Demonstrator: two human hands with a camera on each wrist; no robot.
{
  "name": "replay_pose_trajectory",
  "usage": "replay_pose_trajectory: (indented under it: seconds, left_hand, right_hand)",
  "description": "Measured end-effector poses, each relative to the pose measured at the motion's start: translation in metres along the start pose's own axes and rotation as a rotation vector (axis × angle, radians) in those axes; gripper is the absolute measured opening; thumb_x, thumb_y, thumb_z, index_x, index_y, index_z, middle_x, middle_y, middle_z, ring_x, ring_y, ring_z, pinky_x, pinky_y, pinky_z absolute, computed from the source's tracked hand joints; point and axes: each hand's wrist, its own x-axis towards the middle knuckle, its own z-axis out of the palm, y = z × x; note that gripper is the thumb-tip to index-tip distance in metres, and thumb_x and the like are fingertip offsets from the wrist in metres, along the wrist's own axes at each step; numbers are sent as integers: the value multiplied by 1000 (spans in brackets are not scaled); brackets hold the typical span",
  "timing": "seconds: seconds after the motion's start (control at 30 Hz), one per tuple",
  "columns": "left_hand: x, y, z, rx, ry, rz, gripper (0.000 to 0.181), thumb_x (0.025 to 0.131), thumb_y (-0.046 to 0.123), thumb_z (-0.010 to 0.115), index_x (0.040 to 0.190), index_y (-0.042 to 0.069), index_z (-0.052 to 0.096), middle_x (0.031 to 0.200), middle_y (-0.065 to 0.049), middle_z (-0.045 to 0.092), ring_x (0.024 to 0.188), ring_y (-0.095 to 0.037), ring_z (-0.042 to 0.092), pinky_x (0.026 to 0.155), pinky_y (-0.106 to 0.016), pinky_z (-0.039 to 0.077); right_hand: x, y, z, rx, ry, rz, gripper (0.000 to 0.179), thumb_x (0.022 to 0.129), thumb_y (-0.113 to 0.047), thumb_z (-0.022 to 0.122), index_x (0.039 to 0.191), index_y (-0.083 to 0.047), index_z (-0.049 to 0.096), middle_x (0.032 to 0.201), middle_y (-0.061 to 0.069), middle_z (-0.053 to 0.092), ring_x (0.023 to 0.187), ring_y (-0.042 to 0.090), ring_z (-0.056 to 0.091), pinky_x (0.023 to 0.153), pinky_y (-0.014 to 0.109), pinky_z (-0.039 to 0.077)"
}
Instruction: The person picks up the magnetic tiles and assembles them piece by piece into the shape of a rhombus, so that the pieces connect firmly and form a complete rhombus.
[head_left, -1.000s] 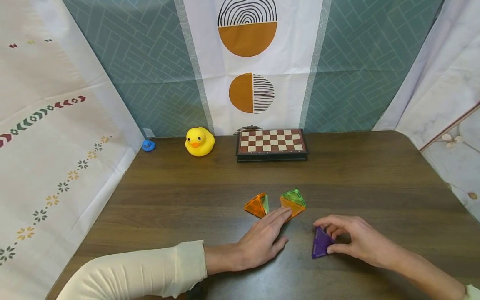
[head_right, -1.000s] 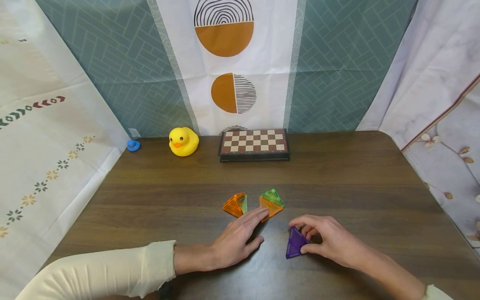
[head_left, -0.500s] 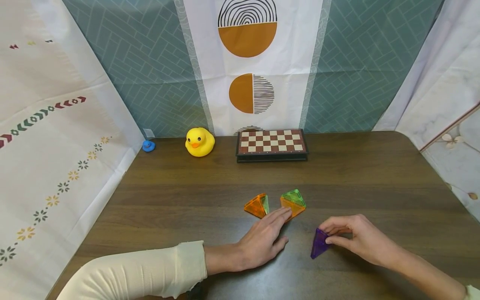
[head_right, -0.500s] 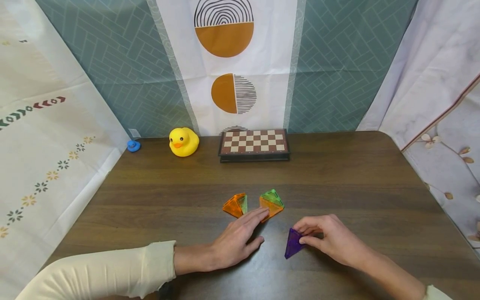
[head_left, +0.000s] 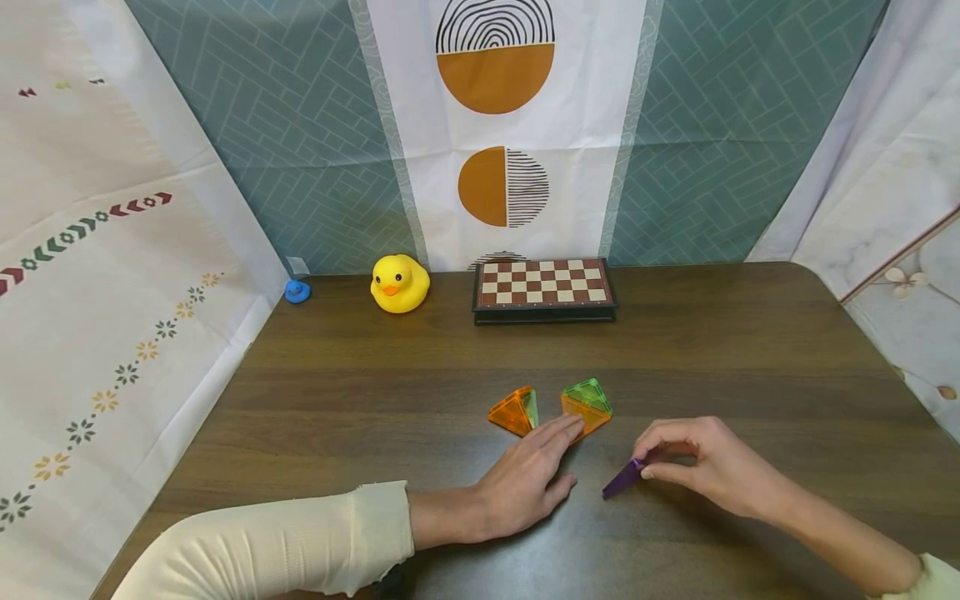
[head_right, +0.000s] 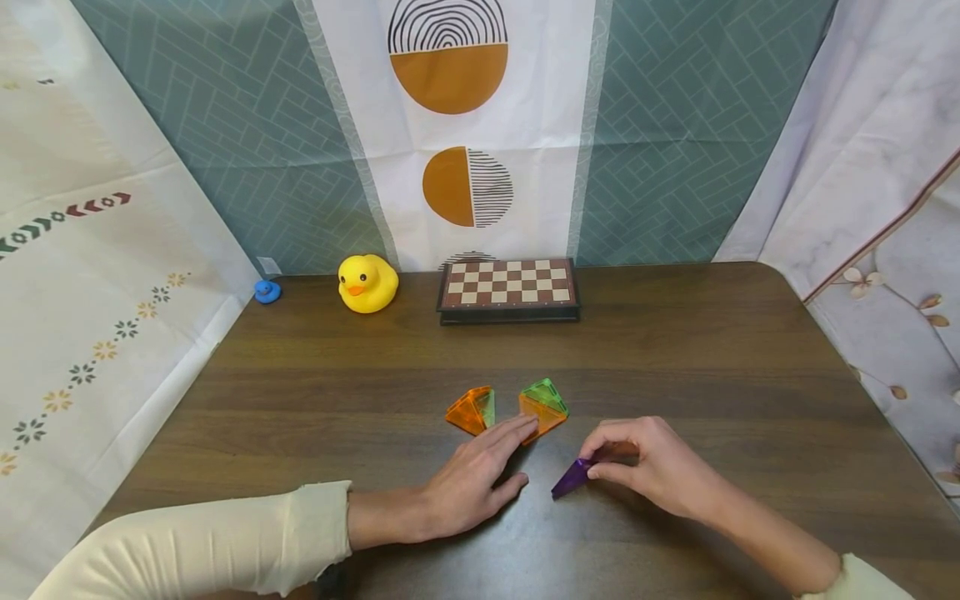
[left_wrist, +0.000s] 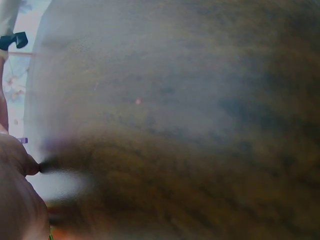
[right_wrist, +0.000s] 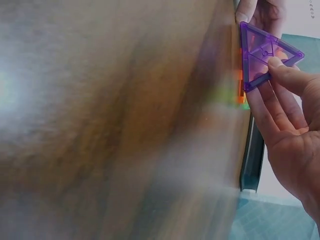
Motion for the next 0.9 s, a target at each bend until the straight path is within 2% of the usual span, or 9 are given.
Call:
replay_pose_trajectory:
  seconds: [0.17, 0.37, 0.7, 0.9]
  left_hand:
    - [1, 0, 0, 3, -3, -6, 65, 105, 23, 70, 159, 0, 42, 165, -15, 42, 153, -24, 40, 121, -40, 38]
    - [1, 0, 0, 2, -9, -6, 65, 105, 23, 70, 160, 0, 42, 165, -14, 42, 153, -23, 40, 120, -40, 39]
    - [2, -1, 0, -10, -17, -4, 65, 105, 23, 70, 160, 0, 42, 165, -14, 42, 152, -24, 41, 120, -41, 40]
    - [1, -2, 0, -16, -21, -5, 66, 105, 23, 70, 160, 0, 41, 166, -15, 41, 153, -23, 40, 121, -40, 39]
  right_hand:
    - [10, -4, 0, -49, 28, -15, 27, 88, 0, 84, 103, -22, 77, 104, -7, 75, 94, 12, 72, 87, 24, 60]
    - [21, -6, 1, -109, 59, -22, 33, 84, 4, 87, 101, -23, 79, 102, -10, 76, 92, 11, 71, 87, 19, 57]
    - [34, -4, 2, -162, 92, 26, 28, 84, -1, 88, 102, -21, 81, 105, -7, 75, 89, 10, 73, 83, 29, 62]
    - [39, 0, 7, -146, 93, 22, 27, 85, 1, 87, 103, -18, 81, 105, -7, 75, 90, 11, 74, 86, 28, 62]
